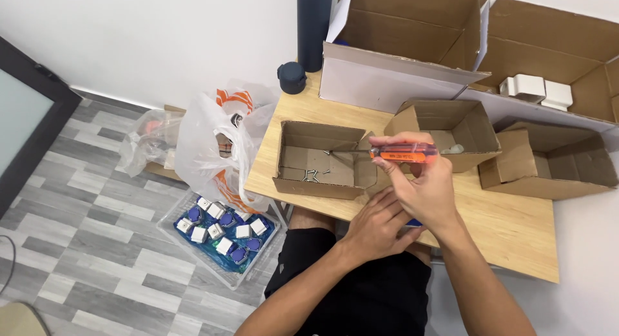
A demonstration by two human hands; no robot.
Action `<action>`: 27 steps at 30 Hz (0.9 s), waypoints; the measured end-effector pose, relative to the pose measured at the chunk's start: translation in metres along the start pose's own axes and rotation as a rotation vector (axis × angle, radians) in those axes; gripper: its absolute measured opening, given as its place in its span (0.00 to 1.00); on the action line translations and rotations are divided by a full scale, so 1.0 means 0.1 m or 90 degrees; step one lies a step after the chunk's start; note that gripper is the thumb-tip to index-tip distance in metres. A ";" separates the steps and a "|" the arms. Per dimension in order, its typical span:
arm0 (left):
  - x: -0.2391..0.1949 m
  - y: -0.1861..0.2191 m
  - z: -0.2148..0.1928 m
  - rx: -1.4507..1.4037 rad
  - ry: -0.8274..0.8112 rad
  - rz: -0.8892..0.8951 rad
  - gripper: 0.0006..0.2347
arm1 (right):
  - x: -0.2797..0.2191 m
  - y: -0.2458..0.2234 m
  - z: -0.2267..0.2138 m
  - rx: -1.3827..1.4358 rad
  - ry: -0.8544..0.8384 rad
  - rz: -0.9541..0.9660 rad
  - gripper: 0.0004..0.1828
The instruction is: Assembling electrical socket units by fitting plastic housings and internal components together using a screwdriver.
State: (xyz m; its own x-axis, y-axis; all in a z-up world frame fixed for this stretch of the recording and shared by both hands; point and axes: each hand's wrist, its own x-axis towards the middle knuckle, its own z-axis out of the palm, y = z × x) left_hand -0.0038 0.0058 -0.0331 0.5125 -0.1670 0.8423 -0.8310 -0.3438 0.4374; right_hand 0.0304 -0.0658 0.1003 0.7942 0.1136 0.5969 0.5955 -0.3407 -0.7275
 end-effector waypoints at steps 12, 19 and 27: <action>0.10 0.29 -0.24 -0.101 0.036 -0.017 0.17 | -0.34 -0.10 -0.42 0.127 0.097 0.023 0.20; -0.18 0.77 -0.68 -0.551 0.005 -0.335 0.14 | -1.36 0.22 -1.10 0.175 0.299 0.052 0.21; -0.59 0.55 -0.81 -0.704 -0.025 -0.556 0.24 | -2.42 0.43 -1.35 0.302 0.371 0.117 0.24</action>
State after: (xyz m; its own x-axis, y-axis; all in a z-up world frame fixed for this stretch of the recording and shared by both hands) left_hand -0.0973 0.0718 -0.0327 0.9342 -0.3111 0.1744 0.0237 0.5420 0.8400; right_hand -0.1527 -0.2342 -0.0296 0.7718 -0.4608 0.4381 0.5525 0.1450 -0.8208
